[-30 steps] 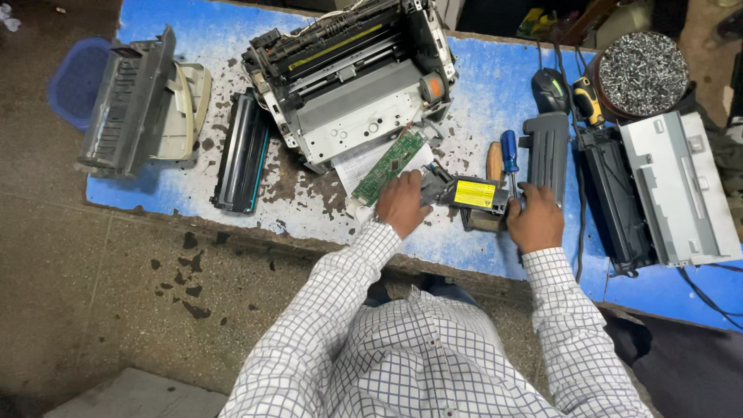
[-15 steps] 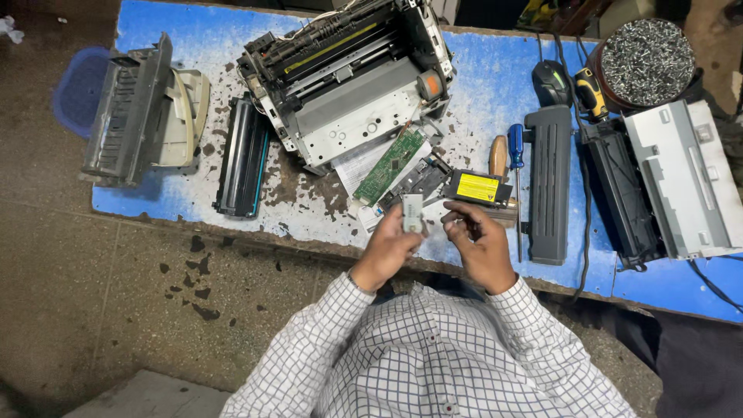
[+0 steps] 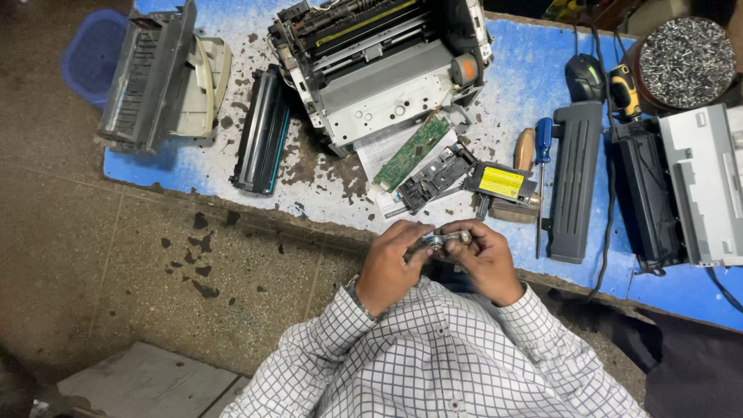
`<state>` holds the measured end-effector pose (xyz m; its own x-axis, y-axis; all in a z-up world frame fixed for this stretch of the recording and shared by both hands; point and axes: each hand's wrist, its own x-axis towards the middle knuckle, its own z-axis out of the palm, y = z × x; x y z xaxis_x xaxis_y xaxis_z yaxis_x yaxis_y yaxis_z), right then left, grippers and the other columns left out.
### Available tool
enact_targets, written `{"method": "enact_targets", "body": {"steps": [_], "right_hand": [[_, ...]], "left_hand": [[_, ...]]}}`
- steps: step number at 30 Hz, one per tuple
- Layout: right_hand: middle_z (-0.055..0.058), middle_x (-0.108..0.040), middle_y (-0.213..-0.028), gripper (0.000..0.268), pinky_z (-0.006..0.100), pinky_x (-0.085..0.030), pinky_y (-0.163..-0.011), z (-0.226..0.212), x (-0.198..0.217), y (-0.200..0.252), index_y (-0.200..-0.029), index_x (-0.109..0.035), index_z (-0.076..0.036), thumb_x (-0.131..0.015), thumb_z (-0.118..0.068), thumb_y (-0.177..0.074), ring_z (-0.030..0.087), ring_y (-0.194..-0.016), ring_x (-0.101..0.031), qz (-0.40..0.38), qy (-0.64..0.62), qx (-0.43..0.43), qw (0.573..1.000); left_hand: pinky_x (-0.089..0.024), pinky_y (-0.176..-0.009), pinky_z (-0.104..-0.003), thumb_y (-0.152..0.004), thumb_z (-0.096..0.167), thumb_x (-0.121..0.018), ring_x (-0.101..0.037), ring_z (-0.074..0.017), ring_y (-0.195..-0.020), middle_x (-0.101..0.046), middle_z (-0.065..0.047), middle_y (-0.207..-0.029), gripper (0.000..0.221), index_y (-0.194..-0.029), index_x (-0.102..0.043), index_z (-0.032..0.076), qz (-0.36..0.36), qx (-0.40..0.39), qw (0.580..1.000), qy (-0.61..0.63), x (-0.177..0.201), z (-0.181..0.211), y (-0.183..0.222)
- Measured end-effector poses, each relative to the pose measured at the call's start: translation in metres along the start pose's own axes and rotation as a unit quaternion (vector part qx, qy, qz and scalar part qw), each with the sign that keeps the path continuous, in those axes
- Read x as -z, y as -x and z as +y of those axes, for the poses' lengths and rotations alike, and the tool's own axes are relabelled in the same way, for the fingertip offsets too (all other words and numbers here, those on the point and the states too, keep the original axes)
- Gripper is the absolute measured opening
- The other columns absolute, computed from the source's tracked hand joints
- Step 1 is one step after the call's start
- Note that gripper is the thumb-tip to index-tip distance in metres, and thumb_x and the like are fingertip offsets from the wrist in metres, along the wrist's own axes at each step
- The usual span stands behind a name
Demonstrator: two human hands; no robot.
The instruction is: The person cleans a small gear-like component from a disassembled printer. They spray it with a liquid from a bottle and scrub it with a toothbrush. The person then wipes the component with a cloth.
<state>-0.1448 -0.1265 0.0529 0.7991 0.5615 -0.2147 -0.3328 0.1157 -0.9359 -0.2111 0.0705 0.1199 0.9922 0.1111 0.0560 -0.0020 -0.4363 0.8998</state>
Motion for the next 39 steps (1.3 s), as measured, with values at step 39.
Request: {"method": "enact_targets", "body": {"steps": [39], "right_hand": [[0.011, -0.071, -0.101, 0.026, 0.026, -0.058, -0.077, -0.042, -0.047, -0.130, -0.125, -0.065, 0.008, -0.065, -0.004, -0.103, 0.017, -0.086, -0.072, -0.069, 0.100, 0.036, 0.992]], "left_hand": [[-0.059, -0.076, -0.028, -0.091, 0.010, -0.076, -0.072, -0.0155, -0.082, -0.076, -0.011, -0.090, 0.014, -0.098, -0.073, -0.002, 0.300, 0.089, 0.949, 0.045, 0.010, -0.079, -0.051]]}}
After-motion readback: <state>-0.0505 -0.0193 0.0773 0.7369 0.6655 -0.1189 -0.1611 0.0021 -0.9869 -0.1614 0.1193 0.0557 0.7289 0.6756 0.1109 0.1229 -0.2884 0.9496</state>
